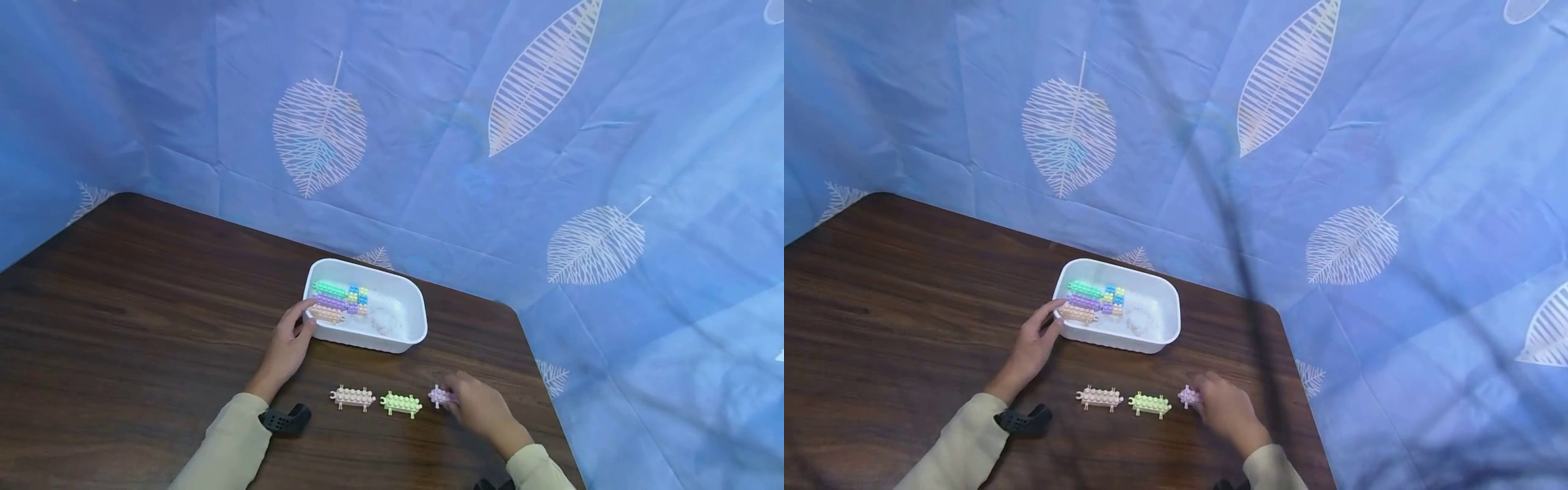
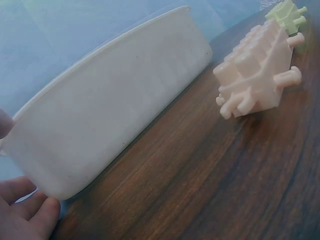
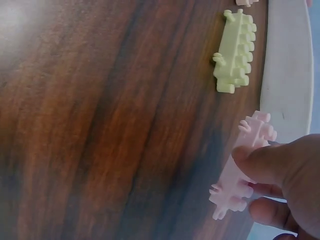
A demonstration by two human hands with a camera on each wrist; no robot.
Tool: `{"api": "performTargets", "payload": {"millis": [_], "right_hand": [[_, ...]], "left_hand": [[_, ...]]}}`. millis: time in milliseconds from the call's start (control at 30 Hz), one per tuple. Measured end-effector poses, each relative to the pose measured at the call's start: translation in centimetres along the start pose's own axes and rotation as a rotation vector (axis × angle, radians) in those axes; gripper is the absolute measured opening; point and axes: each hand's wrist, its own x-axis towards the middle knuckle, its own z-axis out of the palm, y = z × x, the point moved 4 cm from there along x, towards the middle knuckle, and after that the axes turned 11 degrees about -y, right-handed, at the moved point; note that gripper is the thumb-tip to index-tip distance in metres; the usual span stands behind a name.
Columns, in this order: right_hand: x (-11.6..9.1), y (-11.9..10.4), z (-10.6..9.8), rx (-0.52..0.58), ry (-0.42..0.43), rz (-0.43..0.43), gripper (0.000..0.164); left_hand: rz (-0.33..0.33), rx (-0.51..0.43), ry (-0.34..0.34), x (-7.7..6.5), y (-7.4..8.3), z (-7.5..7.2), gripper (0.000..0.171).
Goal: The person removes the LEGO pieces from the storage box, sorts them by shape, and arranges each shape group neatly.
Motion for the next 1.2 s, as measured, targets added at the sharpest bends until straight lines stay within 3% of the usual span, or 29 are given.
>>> {"api": "performTargets", "payload": {"millis": [433,1200], "right_hand": [[-0.6,-0.4,0.7,0.035,-0.079,-0.072,0.014],[0.1,-0.6,1.1,0.069,-0.125,-0.086,0.011]], "left_hand": [[0.002,0.009,0.011,0.1,-0.1,-0.2,0.040],[-0.011,0.036,0.012,0.1,0.3,-0.2,0.040]]}}
